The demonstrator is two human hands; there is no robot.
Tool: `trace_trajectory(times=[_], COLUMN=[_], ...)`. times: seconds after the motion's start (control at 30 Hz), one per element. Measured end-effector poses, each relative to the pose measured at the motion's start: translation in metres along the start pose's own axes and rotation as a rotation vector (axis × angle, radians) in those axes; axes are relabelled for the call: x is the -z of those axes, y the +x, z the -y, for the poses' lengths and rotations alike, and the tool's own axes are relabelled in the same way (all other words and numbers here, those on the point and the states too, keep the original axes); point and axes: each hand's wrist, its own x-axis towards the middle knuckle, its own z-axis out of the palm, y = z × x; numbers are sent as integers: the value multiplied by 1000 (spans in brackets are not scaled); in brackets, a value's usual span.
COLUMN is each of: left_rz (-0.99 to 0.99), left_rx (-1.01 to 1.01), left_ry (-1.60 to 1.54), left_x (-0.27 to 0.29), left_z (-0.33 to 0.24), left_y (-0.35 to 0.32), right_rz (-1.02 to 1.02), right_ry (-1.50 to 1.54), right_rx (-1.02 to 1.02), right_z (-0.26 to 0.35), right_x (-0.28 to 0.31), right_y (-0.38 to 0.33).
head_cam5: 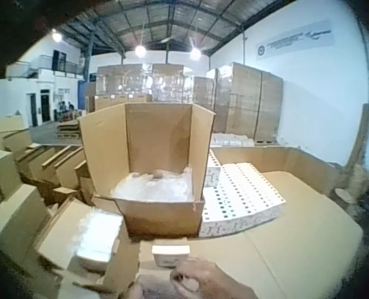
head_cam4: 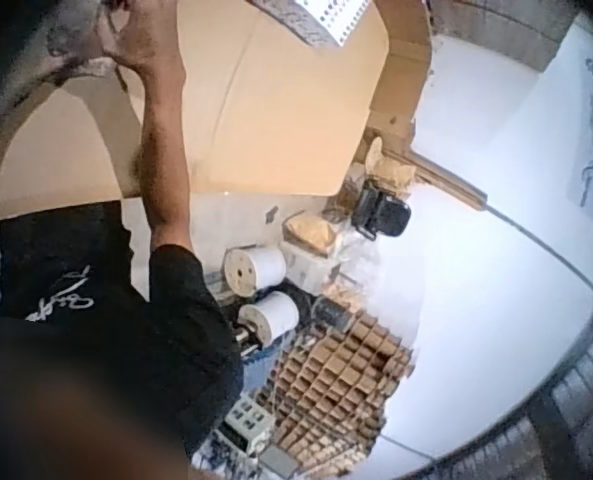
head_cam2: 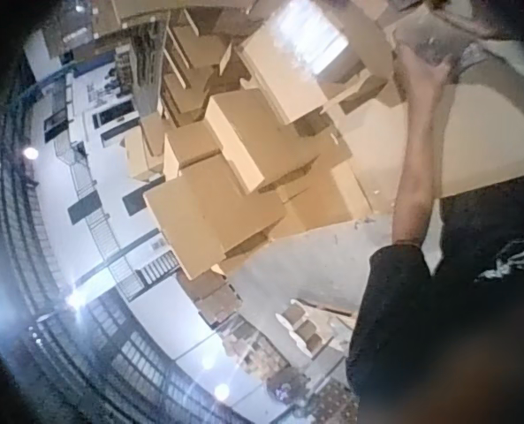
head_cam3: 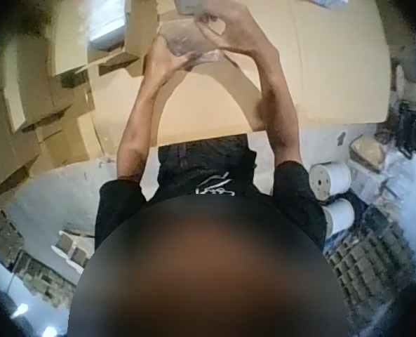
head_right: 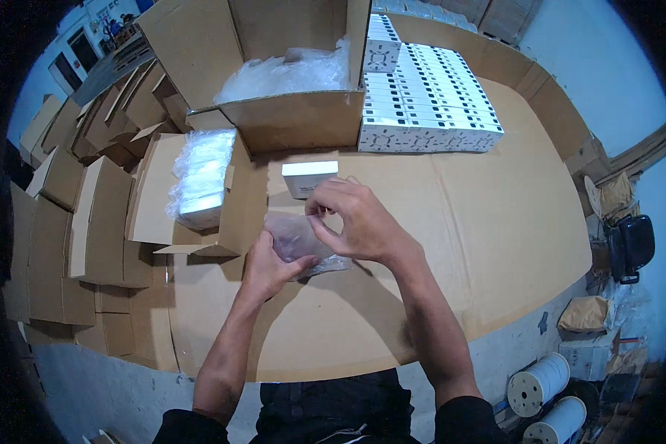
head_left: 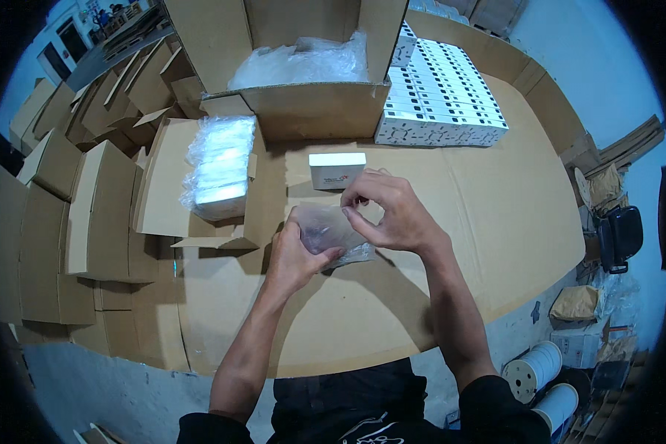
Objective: Packing small white electronic product boxes into clear plastic bags and placing them into shipping cartons in a warehouse setting.
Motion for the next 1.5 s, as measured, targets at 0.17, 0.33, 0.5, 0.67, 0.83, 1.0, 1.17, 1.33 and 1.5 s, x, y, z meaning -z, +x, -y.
trace_trajectory(times=[0.17,0.33,0.5,0.67,0.83,1.0,1.17,1.33,1.5], left_rz=[4,23,3,27,14,65,59,147,153], left_rx=[26,60,51,90,18,11,-8,40,-25], left_ry=[-142,-96,-44,4,-4,-65,-59,-248,-151], left_x=[-3,-3,-3,-1,-2,1,4,2,4], left_z=[9,6,7,1,9,12,10,7,3], left_y=[3,3,1,1,0,0,-1,1,-1], right_rz=[51,-71,-60,-65,-46,-58,-48,104,193], right_ry=[-155,-483,-556,-490,-414,-343,-184,77,166], right_rx=[27,176,204,242,224,127,-95,-255,-269], right_z=[1,12,4,-3,1,1,2,-4,-5], right_x=[3,-5,-13,-16,-15,-10,-6,-3,2], right_y=[2,0,-11,-15,-15,-15,-16,-23,-20])
